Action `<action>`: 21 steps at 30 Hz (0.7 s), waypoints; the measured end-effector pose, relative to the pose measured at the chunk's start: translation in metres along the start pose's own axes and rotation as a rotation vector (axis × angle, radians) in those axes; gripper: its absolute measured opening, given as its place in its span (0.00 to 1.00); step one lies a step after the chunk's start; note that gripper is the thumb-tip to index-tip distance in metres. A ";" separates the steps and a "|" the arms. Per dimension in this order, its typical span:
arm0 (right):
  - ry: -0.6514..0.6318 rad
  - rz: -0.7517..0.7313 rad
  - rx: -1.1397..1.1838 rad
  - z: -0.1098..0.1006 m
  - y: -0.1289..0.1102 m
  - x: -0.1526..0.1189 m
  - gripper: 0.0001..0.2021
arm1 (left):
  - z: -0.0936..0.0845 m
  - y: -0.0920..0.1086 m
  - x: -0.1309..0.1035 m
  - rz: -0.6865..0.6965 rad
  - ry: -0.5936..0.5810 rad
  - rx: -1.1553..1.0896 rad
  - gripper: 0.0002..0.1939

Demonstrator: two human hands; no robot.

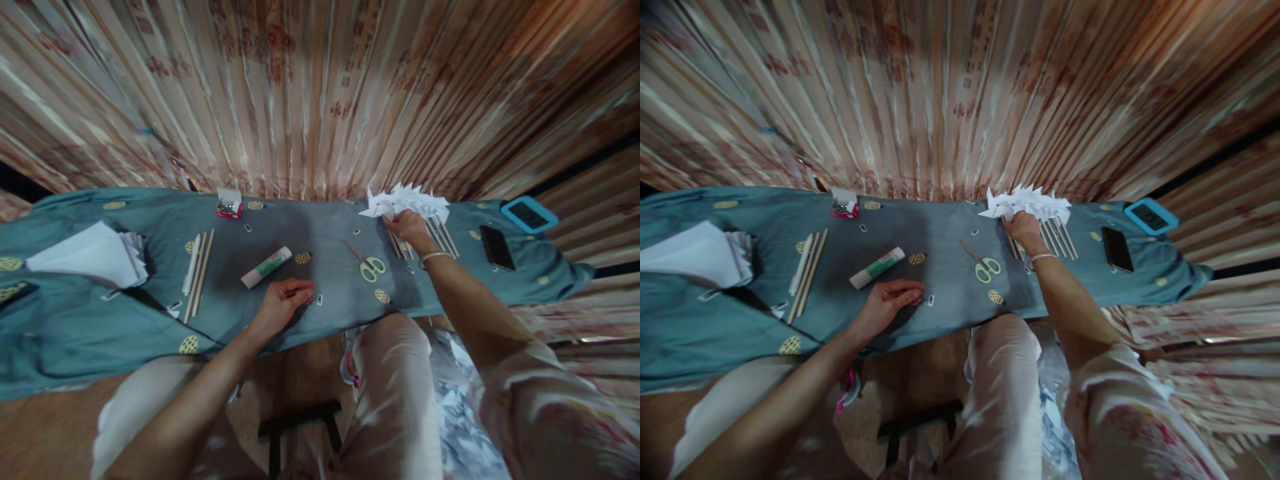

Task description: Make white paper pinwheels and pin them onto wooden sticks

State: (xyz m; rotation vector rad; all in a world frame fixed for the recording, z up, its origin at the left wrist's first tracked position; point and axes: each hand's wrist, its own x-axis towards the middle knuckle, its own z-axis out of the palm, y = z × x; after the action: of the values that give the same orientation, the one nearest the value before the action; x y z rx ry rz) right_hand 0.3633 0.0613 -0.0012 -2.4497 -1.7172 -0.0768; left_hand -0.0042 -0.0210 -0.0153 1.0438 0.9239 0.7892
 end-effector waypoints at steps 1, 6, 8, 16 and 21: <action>-0.006 0.022 -0.028 -0.006 -0.003 -0.004 0.23 | 0.000 0.001 -0.002 0.006 -0.003 0.008 0.13; -0.021 0.016 -0.051 -0.029 -0.049 -0.047 0.18 | -0.004 0.002 -0.012 0.046 -0.028 0.053 0.12; -0.022 -0.091 0.082 -0.027 -0.082 -0.074 0.16 | -0.007 0.002 -0.015 0.073 -0.033 0.057 0.11; -0.154 -0.241 0.477 0.016 -0.179 -0.147 0.12 | -0.026 0.008 -0.037 0.098 0.019 0.029 0.14; -0.119 -0.188 0.563 0.026 -0.180 -0.147 0.12 | -0.035 0.032 -0.061 0.075 0.011 0.041 0.16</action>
State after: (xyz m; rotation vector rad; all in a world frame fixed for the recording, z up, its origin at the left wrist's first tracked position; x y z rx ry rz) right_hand 0.1422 -0.0116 -0.0292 -1.9140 -1.7137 0.4746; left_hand -0.0646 -0.0519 0.0225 1.1157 0.9178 0.8417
